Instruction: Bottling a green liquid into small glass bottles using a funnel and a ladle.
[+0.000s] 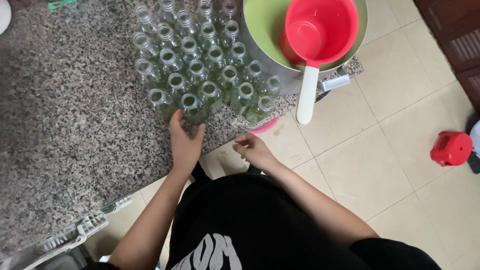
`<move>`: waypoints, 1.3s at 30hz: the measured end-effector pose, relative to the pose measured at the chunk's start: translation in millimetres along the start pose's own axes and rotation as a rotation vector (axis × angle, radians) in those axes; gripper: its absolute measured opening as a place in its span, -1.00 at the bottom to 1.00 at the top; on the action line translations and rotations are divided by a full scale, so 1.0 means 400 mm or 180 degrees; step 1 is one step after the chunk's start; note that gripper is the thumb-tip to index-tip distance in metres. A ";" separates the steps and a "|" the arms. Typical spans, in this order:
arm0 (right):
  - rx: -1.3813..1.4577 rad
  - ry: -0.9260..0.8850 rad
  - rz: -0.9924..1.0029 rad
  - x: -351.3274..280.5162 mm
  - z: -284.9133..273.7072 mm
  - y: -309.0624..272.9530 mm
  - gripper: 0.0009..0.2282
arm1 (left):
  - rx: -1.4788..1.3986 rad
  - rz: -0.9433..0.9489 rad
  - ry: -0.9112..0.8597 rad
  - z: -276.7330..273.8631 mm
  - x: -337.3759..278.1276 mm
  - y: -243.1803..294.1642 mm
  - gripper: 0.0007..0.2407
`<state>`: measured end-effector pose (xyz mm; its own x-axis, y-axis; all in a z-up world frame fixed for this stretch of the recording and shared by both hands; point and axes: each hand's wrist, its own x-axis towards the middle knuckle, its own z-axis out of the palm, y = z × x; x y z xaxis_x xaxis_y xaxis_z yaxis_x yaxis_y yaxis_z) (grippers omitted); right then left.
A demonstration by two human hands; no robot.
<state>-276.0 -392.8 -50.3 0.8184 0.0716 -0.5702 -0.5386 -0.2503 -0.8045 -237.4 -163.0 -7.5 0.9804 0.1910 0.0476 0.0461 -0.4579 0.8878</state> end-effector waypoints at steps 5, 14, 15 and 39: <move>0.0029 0.0132 -0.1240 -0.034 0.057 -0.133 -0.75 | 0.0032 0.0084 0.0114 0.036 0.007 -0.018 -0.38; 0.0181 0.0011 -0.1592 -0.018 0.118 -0.215 -0.75 | 0.0087 -0.0534 0.0273 -0.012 -0.004 -0.086 -0.51; 0.0150 -0.0087 -0.1569 -0.019 0.123 -0.204 -0.79 | 0.0117 -0.0553 0.0400 -0.021 -0.001 -0.107 -0.53; -0.0829 0.0900 -0.2661 -0.173 0.071 -0.323 -0.62 | -0.0080 0.0109 -0.0131 -0.190 -0.069 0.011 -0.45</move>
<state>-268.6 -338.0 88.4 0.9581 0.0969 0.2695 0.2843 -0.4352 -0.8543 -278.7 -104.2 29.7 0.9884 0.1395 0.0598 0.0080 -0.4415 0.8972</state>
